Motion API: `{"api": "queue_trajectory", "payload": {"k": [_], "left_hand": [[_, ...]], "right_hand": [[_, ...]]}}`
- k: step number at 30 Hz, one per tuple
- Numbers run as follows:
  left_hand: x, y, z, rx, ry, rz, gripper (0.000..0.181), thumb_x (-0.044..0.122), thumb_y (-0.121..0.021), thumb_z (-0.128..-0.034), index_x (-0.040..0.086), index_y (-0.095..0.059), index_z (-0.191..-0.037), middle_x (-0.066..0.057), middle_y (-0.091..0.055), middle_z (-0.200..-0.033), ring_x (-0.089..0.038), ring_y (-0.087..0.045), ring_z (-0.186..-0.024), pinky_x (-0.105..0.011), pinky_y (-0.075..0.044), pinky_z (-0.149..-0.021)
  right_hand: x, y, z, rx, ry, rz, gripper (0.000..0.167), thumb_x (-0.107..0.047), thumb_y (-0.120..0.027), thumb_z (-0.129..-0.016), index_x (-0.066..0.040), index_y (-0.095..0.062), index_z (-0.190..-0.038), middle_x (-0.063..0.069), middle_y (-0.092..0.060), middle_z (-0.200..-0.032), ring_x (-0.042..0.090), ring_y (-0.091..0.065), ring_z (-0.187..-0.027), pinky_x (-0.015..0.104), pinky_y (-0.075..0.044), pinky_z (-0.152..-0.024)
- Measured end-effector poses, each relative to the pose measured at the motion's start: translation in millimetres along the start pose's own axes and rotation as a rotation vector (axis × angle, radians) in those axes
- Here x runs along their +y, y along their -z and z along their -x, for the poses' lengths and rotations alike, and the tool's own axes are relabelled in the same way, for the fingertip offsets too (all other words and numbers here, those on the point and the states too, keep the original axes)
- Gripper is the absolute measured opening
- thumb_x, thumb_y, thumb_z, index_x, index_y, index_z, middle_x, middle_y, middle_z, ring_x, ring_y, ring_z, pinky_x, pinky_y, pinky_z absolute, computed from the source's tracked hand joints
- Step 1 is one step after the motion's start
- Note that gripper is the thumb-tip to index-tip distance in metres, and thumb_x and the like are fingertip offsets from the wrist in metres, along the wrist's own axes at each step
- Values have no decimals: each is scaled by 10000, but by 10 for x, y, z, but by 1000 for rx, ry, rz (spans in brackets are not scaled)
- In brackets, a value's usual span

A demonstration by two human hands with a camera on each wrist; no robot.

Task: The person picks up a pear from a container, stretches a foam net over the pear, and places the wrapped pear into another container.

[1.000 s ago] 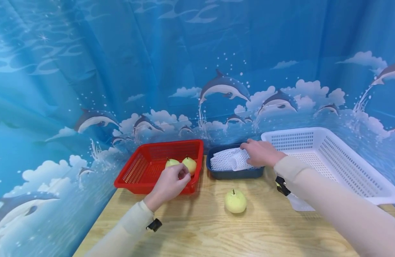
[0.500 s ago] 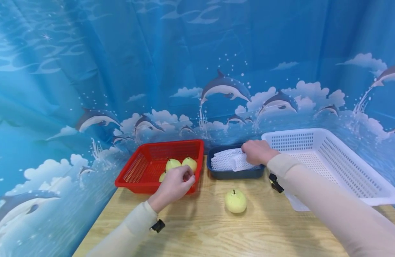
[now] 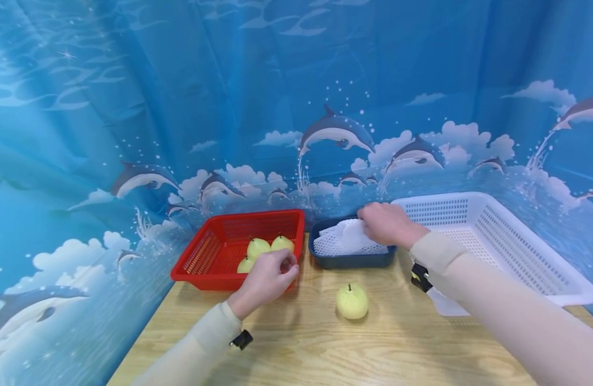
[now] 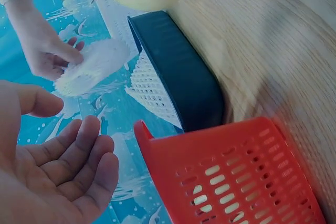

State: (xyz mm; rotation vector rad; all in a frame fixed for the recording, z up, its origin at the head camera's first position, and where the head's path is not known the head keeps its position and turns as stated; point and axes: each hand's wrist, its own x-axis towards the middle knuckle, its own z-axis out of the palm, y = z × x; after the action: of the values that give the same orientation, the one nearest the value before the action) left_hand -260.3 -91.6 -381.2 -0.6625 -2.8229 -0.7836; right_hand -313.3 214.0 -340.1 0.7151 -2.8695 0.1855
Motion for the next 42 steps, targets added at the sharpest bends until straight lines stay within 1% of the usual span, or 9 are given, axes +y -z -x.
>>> {"api": "queue_trajectory", "payload": {"k": [4, 8, 16, 21, 26, 29, 35, 39, 42], "left_hand": [[28, -28, -24, 8, -2, 45, 61, 238, -663, -922, 185, -641, -943, 58, -576, -758, -107, -526, -693, -241, -449, -602], [65, -67, -56, 19, -10, 123, 99, 215, -648, -921, 173, -649, -1011, 64, -604, -834, -98, -543, -754, -239, -480, -668], [147, -174, -144, -8, 38, 418, 183, 176, -583, -979, 133, -672, -1134, 1, -674, -982, -141, -607, -827, -273, -525, -718], [226, -236, -194, -109, 128, 700, 303, 253, -498, -1047, 110, -634, -1277, -53, -669, -1086, -192, -642, -770, -324, -555, -669], [321, -276, -218, -247, 178, 946, 386, 290, -437, -1060, 44, -633, -1284, -73, -656, -823, -162, -617, -641, -269, -537, -614], [356, -296, -212, -301, 181, 1006, 370, 249, -479, -1040, -3, -626, -1268, -71, -628, -757, -139, -598, -629, -246, -522, -604], [398, -306, -211, -374, 220, 1044, 423, 218, -623, -971, 41, -590, -1354, -69, -667, -1084, -147, -592, -713, -247, -521, -626], [412, -304, -211, -436, 233, 1064, 395, 211, -651, -951, 37, -610, -1303, -61, -671, -1103, -156, -589, -734, -250, -533, -655], [417, -301, -202, -467, 239, 1070, 329, 205, -646, -958, 36, -620, -1240, -53, -665, -1084, -160, -588, -750, -246, -539, -680]], "right_hand": [[-67, 77, 58, 43, 18, -64, 84, -112, -604, -969, -119, -687, -961, 12, -627, -805, 118, -455, -571, 296, -360, -521], [-128, 127, 115, 76, 18, -143, 160, -145, -588, -980, -168, -613, -823, -20, -511, -679, 121, -402, -551, 302, -341, -538], [-285, 166, 285, 139, 47, -385, 237, -205, -614, -995, -195, -526, -774, -21, -440, -625, 102, -394, -537, 285, -358, -561], [-426, 173, 411, 157, 94, -491, 147, -221, -635, -993, -192, -578, -860, -38, -500, -703, 98, -465, -608, 275, -404, -570], [-536, 141, 518, 196, 143, -526, 77, -191, -665, -973, -209, -617, -915, -77, -564, -803, 65, -529, -684, 259, -480, -594], [-569, 106, 565, 220, 173, -541, 86, -158, -678, -962, -238, -648, -969, -104, -604, -883, 53, -571, -744, 252, -515, -622], [-618, 48, 626, 237, 189, -558, 307, -37, -673, -913, -248, -668, -1135, -96, -636, -1058, 71, -564, -799, 256, -531, -638], [-645, 21, 653, 232, 125, -568, 485, -36, -688, -880, -185, -596, -1332, 5, -617, -1231, 112, -563, -836, 254, -520, -609], [-652, -4, 660, 165, 62, -633, 607, -69, -661, -920, -162, -458, -1485, 84, -578, -1363, 183, -619, -985, 258, -550, -684]]}}
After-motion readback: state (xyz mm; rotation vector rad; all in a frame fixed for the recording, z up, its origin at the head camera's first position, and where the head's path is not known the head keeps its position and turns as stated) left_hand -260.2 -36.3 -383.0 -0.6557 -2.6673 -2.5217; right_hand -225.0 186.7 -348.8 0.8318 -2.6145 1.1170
